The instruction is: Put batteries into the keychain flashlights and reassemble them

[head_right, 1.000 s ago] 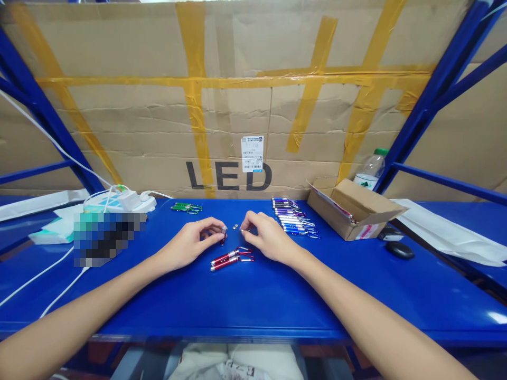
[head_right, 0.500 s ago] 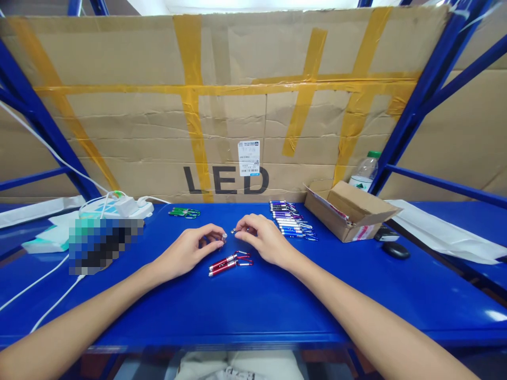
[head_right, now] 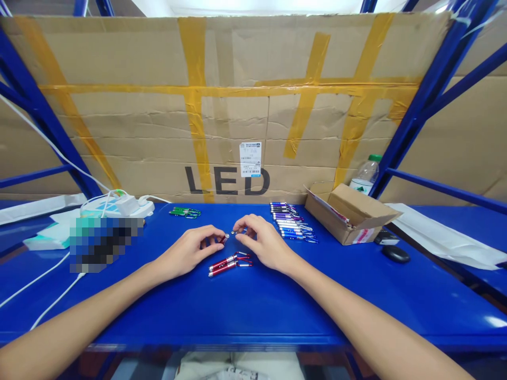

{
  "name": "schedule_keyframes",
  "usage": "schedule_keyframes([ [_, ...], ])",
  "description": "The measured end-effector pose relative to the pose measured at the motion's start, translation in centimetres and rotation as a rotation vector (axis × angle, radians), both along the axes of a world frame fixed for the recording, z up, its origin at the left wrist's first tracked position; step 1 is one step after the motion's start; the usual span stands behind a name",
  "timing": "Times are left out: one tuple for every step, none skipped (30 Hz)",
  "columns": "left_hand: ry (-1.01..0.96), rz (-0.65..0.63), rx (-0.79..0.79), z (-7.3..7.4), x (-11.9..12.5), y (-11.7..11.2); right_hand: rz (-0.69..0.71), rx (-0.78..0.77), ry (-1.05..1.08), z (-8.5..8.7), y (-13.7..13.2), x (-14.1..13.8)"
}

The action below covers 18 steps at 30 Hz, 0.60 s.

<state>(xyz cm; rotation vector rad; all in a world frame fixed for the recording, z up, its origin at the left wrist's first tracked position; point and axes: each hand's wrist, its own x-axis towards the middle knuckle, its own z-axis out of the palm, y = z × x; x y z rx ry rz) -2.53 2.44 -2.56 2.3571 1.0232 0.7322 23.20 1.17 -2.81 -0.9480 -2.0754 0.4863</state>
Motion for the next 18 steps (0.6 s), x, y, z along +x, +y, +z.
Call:
schedule_keyframes([
  [0.004,-0.007,0.004,0.0,0.0,0.0,0.004,0.007,-0.009,0.0,-0.1,-0.1],
  [0.006,-0.014,0.006,-0.1,0.0,0.0,0.007,0.015,-0.016,0.1,-0.3,-0.2],
  [0.005,-0.019,0.006,-0.1,0.0,0.0,0.009,0.025,-0.023,0.2,-0.4,-0.2],
  [0.002,-0.022,0.006,-0.1,0.0,-0.1,0.014,0.036,-0.029,0.3,-0.6,-0.3],
  [-0.003,-0.023,0.007,-0.1,0.1,-0.1,0.019,0.049,-0.036,0.4,-0.8,-0.4],
  [-0.009,-0.025,0.009,-0.1,0.1,-0.1,0.026,0.062,-0.042,0.5,-0.9,-0.4],
  [-0.015,-0.029,0.011,-0.1,0.1,-0.2,0.037,0.072,-0.048,0.6,-1.0,-0.4],
  [-0.02,-0.036,0.015,0.0,0.1,-0.2,0.048,0.079,-0.052,0.6,-1.1,-0.5],
  [-0.026,-0.043,0.019,0.0,0.1,-0.2,0.058,0.084,-0.054,0.7,-1.2,-0.5],
  [-0.03,-0.052,0.024,0.0,0.1,-0.3,0.067,0.086,-0.054,0.7,-1.3,-0.5],
  [-0.034,-0.061,0.028,0.0,0.1,-0.3,0.073,0.087,-0.053,0.7,-1.3,-0.5],
  [-0.036,-0.068,0.032,0.0,0.1,-0.3,0.077,0.085,-0.05,0.6,-1.4,-0.5],
  [-0.037,-0.073,0.036,0.0,0.1,-0.4,0.082,0.081,-0.045,0.6,-1.4,-0.5],
  [-0.037,-0.076,0.04,0.0,0.1,-0.4,0.086,0.075,-0.039,0.6,-1.4,-0.5],
  [-0.037,-0.078,0.045,0.0,0.1,-0.4,0.089,0.07,-0.035,0.6,-1.4,-0.5],
  [-0.036,-0.08,0.05,0.0,0.1,-0.5,0.091,0.066,-0.033,0.6,-1.4,-0.6],
  [-0.034,-0.083,0.055,0.0,0.1,-0.5,0.09,0.064,-0.034,0.6,-1.4,-0.6],
  [-0.03,-0.086,0.059,0.0,0.1,-0.5,0.087,0.065,-0.037,0.6,-1.4,-0.6],
])
